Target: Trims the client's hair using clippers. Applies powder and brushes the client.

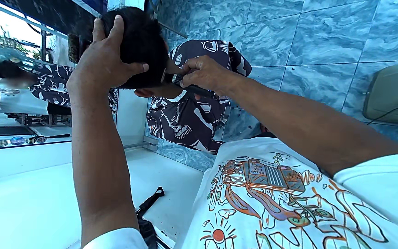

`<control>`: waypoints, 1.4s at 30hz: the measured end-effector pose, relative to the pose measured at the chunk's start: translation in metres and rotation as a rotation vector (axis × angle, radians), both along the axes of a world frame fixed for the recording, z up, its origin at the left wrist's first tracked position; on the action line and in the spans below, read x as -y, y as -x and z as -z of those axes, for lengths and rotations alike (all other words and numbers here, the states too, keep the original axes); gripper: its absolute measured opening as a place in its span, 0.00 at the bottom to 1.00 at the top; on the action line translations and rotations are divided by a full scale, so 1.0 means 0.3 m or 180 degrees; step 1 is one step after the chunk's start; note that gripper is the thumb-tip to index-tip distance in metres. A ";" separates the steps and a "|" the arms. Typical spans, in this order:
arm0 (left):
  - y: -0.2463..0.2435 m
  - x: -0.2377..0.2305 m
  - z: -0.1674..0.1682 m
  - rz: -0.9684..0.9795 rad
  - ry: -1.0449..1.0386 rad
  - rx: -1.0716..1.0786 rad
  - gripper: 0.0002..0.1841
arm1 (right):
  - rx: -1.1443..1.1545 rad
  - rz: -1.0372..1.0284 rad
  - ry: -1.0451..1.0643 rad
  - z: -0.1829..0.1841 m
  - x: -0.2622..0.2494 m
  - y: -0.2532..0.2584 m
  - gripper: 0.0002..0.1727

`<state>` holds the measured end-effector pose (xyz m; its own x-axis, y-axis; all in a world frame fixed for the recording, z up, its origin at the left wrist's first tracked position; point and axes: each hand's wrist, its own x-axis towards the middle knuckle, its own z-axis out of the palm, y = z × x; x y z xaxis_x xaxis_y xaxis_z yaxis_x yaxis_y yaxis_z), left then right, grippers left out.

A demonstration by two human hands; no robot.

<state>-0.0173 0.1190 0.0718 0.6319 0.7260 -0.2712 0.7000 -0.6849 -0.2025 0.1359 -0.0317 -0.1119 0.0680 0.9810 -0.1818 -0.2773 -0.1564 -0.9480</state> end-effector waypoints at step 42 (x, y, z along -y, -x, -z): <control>0.017 0.015 0.001 -0.0191 -0.0003 0.0093 0.60 | 0.0277 -0.0328 0.0210 -0.003 -0.058 -0.103 0.11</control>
